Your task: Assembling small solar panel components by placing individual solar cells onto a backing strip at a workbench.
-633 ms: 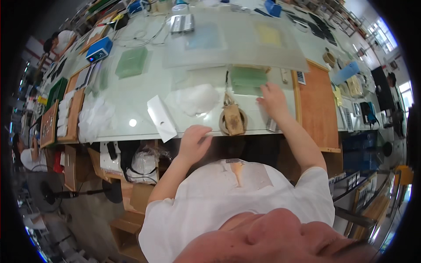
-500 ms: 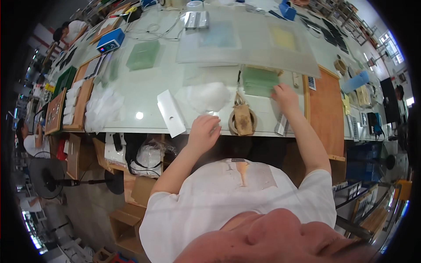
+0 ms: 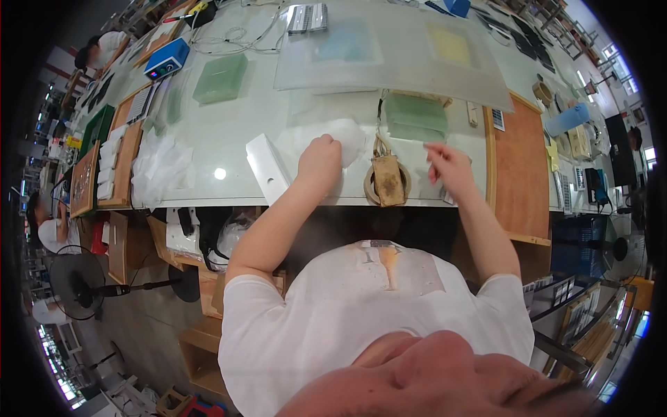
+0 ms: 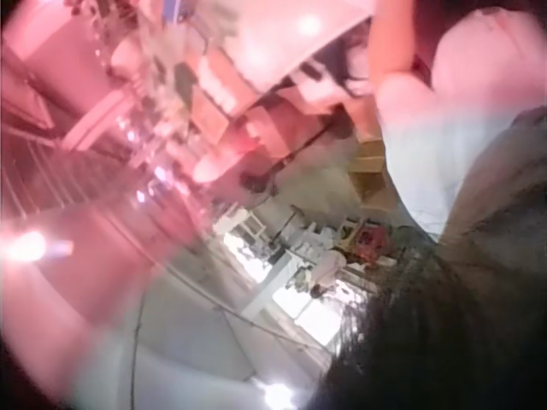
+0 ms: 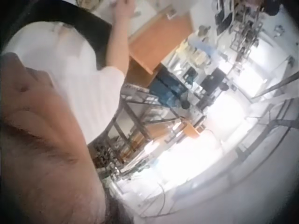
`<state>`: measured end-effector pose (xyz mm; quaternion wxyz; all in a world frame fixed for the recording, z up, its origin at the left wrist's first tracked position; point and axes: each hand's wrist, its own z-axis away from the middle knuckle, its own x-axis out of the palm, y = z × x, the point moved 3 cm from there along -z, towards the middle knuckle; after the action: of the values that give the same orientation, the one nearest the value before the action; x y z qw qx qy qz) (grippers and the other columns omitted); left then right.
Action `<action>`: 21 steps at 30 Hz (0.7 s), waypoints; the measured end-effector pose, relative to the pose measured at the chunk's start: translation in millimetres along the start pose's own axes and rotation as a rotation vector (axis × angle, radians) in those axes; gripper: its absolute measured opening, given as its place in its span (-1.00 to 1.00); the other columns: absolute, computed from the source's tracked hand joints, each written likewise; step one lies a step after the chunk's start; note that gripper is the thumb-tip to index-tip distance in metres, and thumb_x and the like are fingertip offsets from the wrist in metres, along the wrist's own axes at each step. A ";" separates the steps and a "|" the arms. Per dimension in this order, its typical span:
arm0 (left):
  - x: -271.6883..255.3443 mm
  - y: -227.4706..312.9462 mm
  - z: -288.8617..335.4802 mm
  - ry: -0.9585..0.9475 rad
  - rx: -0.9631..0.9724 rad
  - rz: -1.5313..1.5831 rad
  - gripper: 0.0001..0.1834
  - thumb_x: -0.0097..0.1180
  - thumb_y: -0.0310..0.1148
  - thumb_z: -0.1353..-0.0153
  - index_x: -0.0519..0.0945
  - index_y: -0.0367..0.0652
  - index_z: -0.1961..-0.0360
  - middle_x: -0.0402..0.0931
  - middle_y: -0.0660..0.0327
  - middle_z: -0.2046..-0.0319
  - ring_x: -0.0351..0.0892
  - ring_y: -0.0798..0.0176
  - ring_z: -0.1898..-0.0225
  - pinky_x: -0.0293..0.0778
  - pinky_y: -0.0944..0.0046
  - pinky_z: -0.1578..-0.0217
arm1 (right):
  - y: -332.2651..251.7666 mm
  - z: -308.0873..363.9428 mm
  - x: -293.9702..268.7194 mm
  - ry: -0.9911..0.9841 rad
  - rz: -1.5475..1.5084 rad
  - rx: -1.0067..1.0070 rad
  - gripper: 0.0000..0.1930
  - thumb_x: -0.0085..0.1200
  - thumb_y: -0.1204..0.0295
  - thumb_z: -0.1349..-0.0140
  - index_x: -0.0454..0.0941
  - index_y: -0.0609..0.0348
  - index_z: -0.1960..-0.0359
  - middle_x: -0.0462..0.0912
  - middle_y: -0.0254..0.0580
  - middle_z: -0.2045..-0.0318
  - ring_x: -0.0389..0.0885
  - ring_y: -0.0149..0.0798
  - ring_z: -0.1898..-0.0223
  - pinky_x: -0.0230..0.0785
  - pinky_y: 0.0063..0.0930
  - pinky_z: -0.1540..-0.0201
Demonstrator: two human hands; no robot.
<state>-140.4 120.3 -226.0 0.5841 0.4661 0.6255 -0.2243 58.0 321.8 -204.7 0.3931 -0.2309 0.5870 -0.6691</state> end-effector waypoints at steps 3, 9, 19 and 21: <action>-4.5 6.4 -6.1 -0.083 0.036 -0.069 -0.93 0.08 -0.53 0.06 0.52 -0.25 0.48 0.47 0.05 0.34 0.50 0.01 0.23 0.52 0.11 0.28 | 34.7 39.9 16.9 -0.026 -0.098 0.216 -0.71 0.00 0.47 -0.27 0.48 0.33 0.00 0.51 -0.26 0.43 0.50 -0.45 0.61 0.40 -0.59 0.61; -3.5 4.7 -13.3 -0.054 0.070 -0.089 -0.94 0.09 -0.51 0.08 0.53 -0.28 0.52 0.47 0.05 0.42 0.53 0.01 0.30 0.52 0.12 0.30 | 43.6 66.1 46.2 0.053 0.032 0.084 -0.66 0.17 0.48 -0.14 0.47 0.25 0.03 0.53 -0.36 0.52 0.45 -0.56 0.58 0.31 -0.69 0.56; -15.0 -60.9 -10.1 -0.058 -0.485 1.003 -0.77 0.08 -0.34 -0.04 0.64 -0.26 0.35 0.60 0.10 0.33 0.58 0.13 0.25 0.47 0.18 0.24 | 38.6 69.6 39.3 0.235 0.357 -0.267 -0.72 0.18 0.41 -0.12 0.52 0.18 0.12 0.51 -0.30 0.54 0.43 -0.46 0.58 0.30 -0.57 0.49; -21.7 -71.4 -6.0 -0.014 -0.563 1.266 -0.78 0.02 -0.45 -0.07 0.60 -0.31 0.28 0.59 0.11 0.23 0.58 0.15 0.22 0.46 0.21 0.15 | 33.7 68.2 36.8 0.266 0.350 -0.346 -0.75 0.18 0.43 -0.13 0.53 0.18 0.15 0.52 -0.28 0.50 0.43 -0.47 0.57 0.30 -0.58 0.50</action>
<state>-206.3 85.0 -223.2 0.7054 0.5706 0.2638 0.3276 97.7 251.2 -229.0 0.3770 -0.0998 0.7697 -0.5054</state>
